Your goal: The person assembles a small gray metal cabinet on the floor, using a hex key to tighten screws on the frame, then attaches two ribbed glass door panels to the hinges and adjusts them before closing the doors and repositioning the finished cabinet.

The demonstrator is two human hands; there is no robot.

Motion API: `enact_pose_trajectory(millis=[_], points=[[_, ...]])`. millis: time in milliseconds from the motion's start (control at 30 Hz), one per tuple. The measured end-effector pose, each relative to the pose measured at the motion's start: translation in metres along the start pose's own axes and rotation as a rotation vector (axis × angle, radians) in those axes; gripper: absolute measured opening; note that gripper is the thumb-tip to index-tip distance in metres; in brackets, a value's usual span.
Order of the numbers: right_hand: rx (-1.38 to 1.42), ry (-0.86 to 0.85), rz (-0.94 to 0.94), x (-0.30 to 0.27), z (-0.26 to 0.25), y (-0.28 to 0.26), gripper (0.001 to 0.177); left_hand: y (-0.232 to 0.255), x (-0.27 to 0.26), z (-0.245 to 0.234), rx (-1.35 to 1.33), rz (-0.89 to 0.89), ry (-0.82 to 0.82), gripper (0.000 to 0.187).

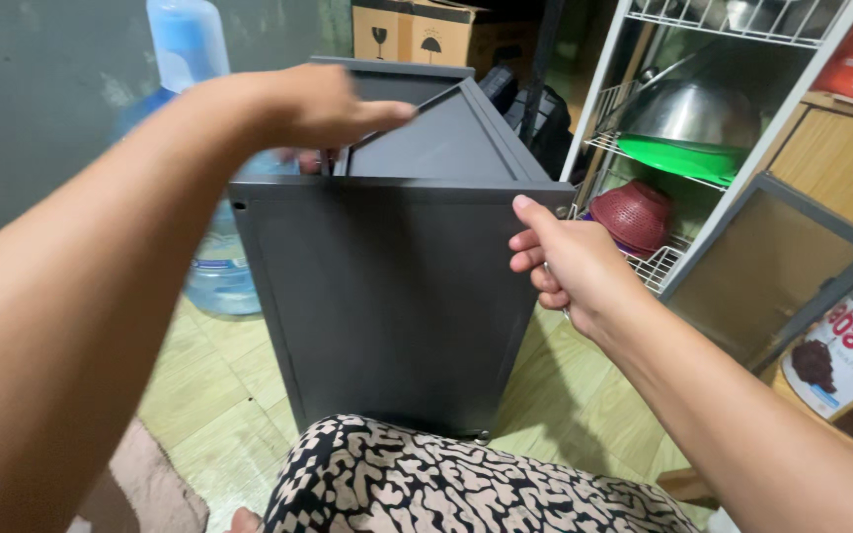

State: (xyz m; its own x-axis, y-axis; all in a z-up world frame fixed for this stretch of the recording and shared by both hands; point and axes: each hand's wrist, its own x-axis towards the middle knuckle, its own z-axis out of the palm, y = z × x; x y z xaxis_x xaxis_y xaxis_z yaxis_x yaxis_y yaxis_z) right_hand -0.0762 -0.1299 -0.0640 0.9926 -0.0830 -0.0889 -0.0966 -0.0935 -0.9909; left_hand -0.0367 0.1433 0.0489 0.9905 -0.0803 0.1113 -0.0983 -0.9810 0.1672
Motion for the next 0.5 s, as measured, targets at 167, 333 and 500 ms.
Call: enact_pose_trajectory(millis=[167, 333, 500], points=[[-0.002, 0.081, -0.006, 0.005, 0.011, 0.0, 0.043, -0.061, -0.042, 0.014, -0.359, -0.105, -0.164, 0.09], [0.013, 0.146, -0.051, 0.015, 0.009, 0.006, 0.039, -0.05, -0.055, 0.019, -0.286, -0.06, -0.126, 0.07], [0.094, 0.24, -0.018, 0.043, -0.032, 0.016, 0.035, -0.001, -0.064, 0.026, -0.234, 0.069, -0.115, 0.063]])
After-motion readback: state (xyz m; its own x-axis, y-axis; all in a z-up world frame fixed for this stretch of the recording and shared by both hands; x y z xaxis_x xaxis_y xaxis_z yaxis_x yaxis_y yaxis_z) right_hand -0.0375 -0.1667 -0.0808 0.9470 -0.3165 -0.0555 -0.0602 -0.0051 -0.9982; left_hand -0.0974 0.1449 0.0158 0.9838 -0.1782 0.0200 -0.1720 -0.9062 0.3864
